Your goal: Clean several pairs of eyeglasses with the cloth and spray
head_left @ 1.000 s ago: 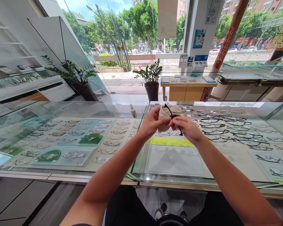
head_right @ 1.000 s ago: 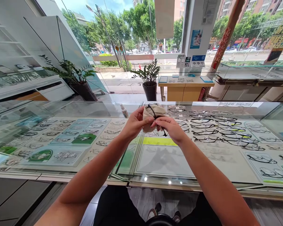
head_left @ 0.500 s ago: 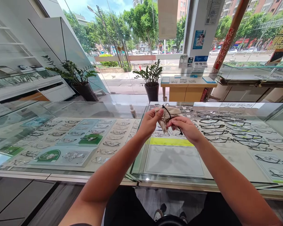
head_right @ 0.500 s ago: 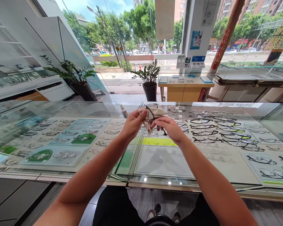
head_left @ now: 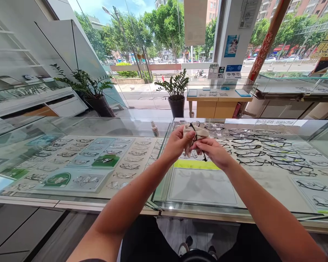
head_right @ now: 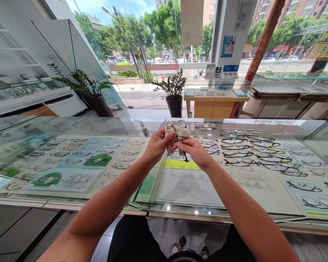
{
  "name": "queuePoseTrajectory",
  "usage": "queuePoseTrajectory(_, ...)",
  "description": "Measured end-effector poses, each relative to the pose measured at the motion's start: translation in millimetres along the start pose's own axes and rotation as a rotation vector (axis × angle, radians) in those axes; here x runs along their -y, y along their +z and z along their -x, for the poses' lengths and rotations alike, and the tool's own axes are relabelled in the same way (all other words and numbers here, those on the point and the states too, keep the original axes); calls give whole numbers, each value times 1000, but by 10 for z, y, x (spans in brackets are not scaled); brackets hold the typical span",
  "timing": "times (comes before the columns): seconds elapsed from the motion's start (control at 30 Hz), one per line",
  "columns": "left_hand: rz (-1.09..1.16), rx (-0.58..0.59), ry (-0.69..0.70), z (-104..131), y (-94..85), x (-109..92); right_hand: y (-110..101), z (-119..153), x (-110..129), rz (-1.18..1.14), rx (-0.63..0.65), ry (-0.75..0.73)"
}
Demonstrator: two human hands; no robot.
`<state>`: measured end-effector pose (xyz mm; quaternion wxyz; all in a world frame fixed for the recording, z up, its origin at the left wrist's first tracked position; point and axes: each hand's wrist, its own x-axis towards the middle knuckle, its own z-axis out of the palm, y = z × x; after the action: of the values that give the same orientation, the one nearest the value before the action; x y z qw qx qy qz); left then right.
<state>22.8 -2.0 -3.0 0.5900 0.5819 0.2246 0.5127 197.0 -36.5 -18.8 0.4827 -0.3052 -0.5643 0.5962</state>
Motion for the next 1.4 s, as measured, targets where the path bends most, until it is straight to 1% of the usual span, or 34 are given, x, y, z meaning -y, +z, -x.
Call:
queuePoseTrajectory(0.1, -18, -80, -19, -1, 4, 16, 33, 12, -6, 54, 30, -14)
queuePoseTrajectory(0.2, 7, -124, -37, -40, -26, 37, 33, 23, 31, 87, 24, -37)
queuePoseTrajectory(0.3, 60, -157, 0, -100, -61, 51, -31, 45, 126, 62, -13, -54)
queuePoseTrajectory(0.37, 77, -165, 4, -126, -74, 59, -97, 64, 211, 33, -70, -64)
queuePoseTrajectory(0.4, 77, -159, -8, -129, -75, 64, -131, 71, 250, 20, -113, -80)
queuePoseTrajectory(0.5, 52, -96, -79, -101, -63, 88, -214, 66, 316, -14, -243, -210)
queuePoseTrajectory(0.57, 14, -34, -123, -63, -42, 104, -236, 41, 300, -47, -274, -257)
queuePoseTrajectory(0.7, -29, 88, -167, 11, 14, 123, -197, -13, 187, -92, -250, -191)
queuePoseTrajectory(0.77, -25, 118, -171, 35, 40, 133, -157, -25, 132, -121, -244, -140)
queuePoseTrajectory(0.9, 10, 120, -167, 61, 79, 177, -87, -22, 76, -162, -237, -58)
queuePoseTrajectory(1.17, 75, 92, -143, 69, 94, 235, -24, -4, 82, -167, -172, -44)
queuePoseTrajectory(1.4, 41, 180, -136, 65, 64, 201, -70, -19, 45, -201, -189, -50)
